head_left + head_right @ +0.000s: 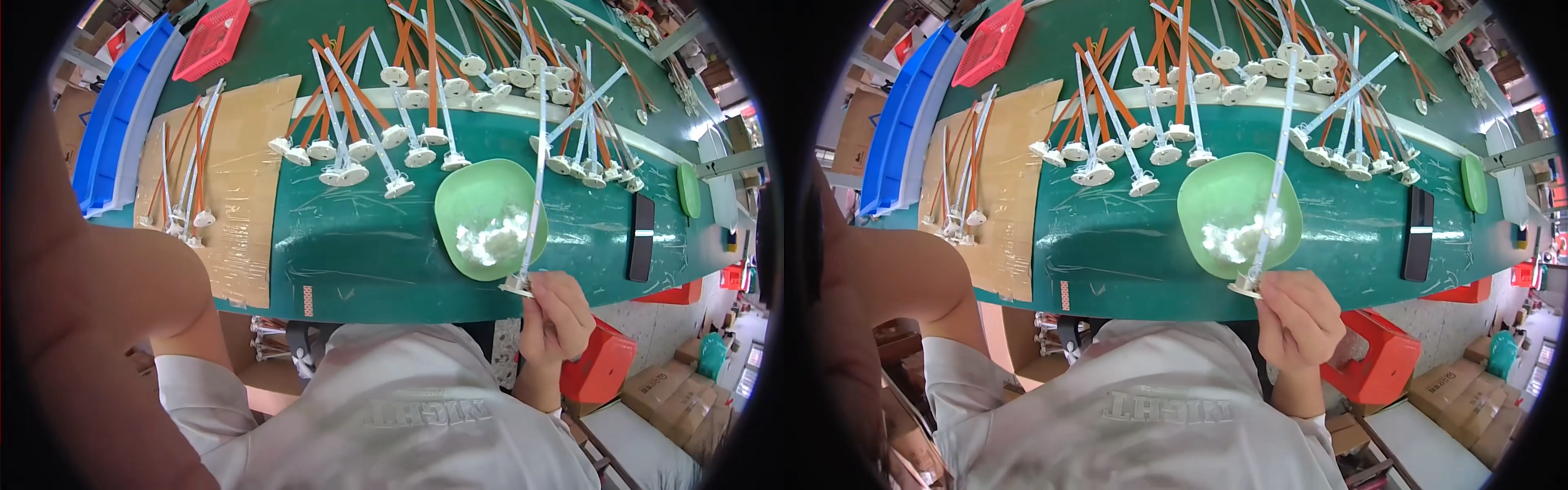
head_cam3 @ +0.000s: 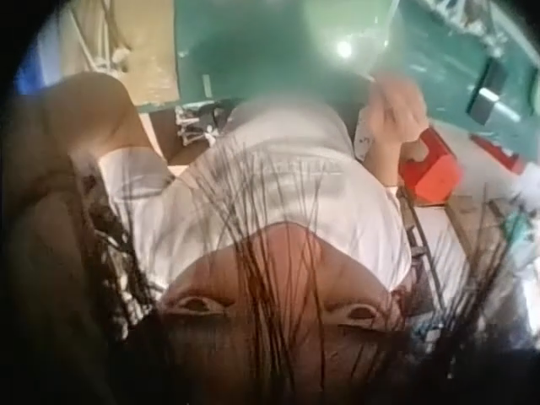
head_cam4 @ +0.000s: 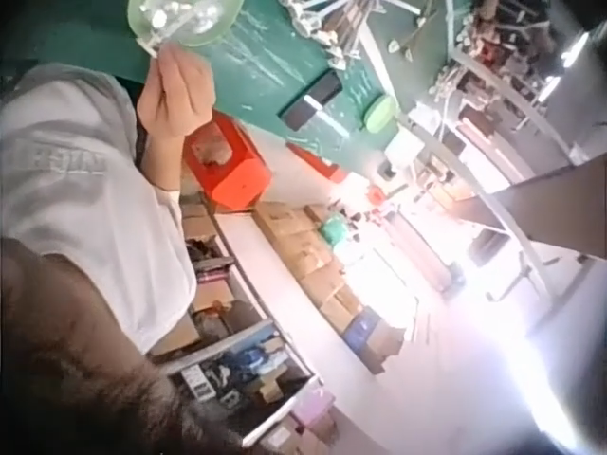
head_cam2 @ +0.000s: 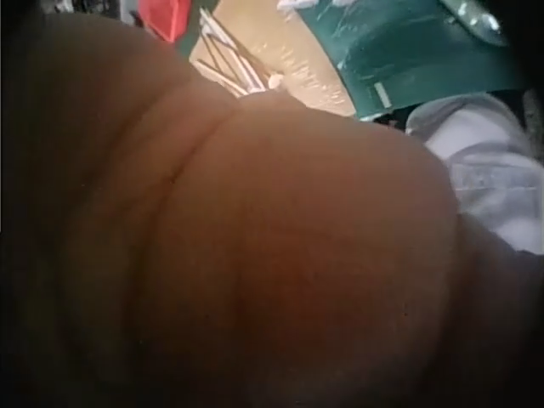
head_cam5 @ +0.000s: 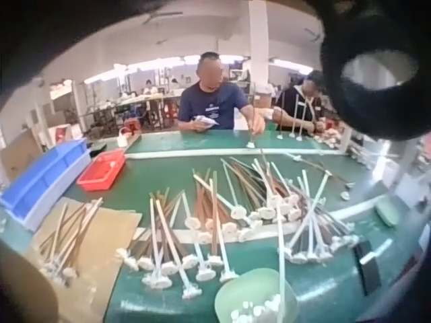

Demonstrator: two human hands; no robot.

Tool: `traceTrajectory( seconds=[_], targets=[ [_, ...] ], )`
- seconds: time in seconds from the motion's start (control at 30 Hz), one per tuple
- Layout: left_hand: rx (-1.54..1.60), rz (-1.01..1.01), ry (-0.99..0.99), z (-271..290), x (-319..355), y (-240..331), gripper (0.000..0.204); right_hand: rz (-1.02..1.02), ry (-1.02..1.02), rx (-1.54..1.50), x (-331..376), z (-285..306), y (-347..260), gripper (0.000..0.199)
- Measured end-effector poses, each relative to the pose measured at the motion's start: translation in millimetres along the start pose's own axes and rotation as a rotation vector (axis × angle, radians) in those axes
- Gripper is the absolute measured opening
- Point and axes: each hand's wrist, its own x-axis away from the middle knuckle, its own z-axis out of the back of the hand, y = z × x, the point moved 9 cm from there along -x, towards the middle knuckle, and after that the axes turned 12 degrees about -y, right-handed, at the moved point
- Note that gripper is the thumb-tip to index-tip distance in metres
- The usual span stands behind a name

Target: Assembling and testing LED light strips onto circular plastic bases at a workbench.

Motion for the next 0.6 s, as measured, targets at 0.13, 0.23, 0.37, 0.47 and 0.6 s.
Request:
traceTrajectory(
  seconds=[0.13,0.23,0.37,0.47,0.6],
  targets=[
    [-0.052,-0.109,-0.008,5,1,3,0.054,0.050,0.013,-0.037,-6,-5,5,0.023],
    [-0.048,-0.176,-0.049,125,94,-16,0.055,0.004,0.050,-0.037,2,5,15,0.023],
    [-0.034,-0.207,-0.124,161,112,3,0.056,0.016,-0.017,-0.039,-5,6,11,0.022],
    [-0.025,-0.259,-0.156,61,33,-5,0.056,0.042,-0.048,-0.071,-7,0,12,0.022],
    [0.332,0.430,0.091,-32,92,-73,0.050,0.016,-0.056,-0.123,3,1,6,0.017]
  ],
)
